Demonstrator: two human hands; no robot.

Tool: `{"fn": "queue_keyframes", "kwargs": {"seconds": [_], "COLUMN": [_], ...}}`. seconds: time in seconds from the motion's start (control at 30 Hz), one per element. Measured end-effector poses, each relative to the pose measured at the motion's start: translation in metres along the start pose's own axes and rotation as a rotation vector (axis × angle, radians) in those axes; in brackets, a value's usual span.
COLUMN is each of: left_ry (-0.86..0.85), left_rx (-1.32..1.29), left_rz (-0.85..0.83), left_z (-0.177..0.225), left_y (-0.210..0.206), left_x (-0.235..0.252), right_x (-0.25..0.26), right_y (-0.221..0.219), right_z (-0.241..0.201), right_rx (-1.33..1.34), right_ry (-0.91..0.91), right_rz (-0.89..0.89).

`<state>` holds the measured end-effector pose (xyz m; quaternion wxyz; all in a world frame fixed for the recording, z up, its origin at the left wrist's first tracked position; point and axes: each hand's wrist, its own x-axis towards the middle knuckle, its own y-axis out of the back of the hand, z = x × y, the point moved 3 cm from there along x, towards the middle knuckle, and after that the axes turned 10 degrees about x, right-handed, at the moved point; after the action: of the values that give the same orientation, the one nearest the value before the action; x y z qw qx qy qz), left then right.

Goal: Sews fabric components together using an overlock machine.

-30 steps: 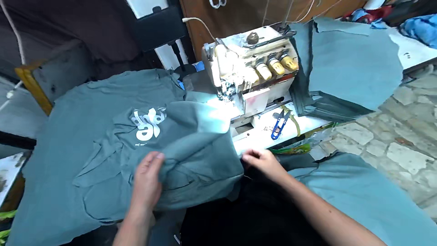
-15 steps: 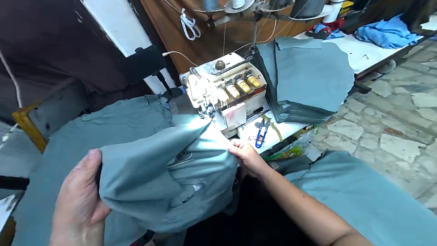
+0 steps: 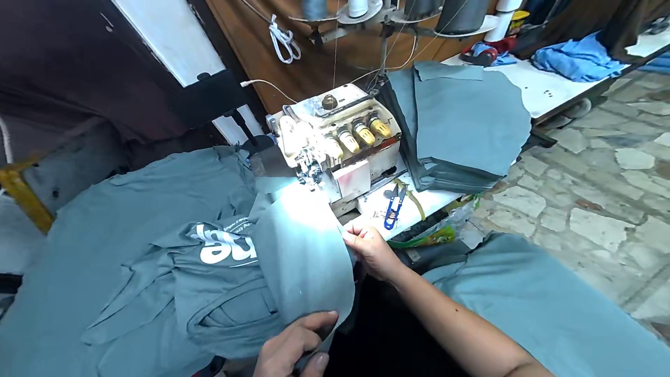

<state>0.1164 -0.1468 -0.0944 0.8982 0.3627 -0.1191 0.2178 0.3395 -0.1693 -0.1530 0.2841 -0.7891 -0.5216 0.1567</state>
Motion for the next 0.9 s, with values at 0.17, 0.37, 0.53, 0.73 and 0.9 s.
{"fn": "queue_keyframes", "kwargs": {"seconds": [0.17,0.37,0.53,0.73,0.9], "left_ry": [0.001,0.022,0.019,0.027,-0.038], "left_rx": [0.074,0.148,0.205,0.323,0.366], "left_rz": [-0.035,-0.075,-0.075,-0.047,-0.031], "left_z": [-0.007,-0.006,-0.005,-0.008,0.004], "left_y": [-0.010,-0.019,-0.022,-0.017,-0.002], "left_x": [0.000,0.004,0.012,0.024,0.036], "right_x": [0.000,-0.001,0.002,0.007,-0.003], "right_y": [0.006,0.009,0.010,0.010,0.011], "right_z": [0.011,0.011,0.010,0.016,0.017], "right_rx": [-0.008,0.017,-0.001,-0.007,-0.002], "right_ry": [-0.007,-0.020,-0.001,0.024,-0.009], "right_rz": [0.016,0.000,0.017,0.015,-0.012]}}
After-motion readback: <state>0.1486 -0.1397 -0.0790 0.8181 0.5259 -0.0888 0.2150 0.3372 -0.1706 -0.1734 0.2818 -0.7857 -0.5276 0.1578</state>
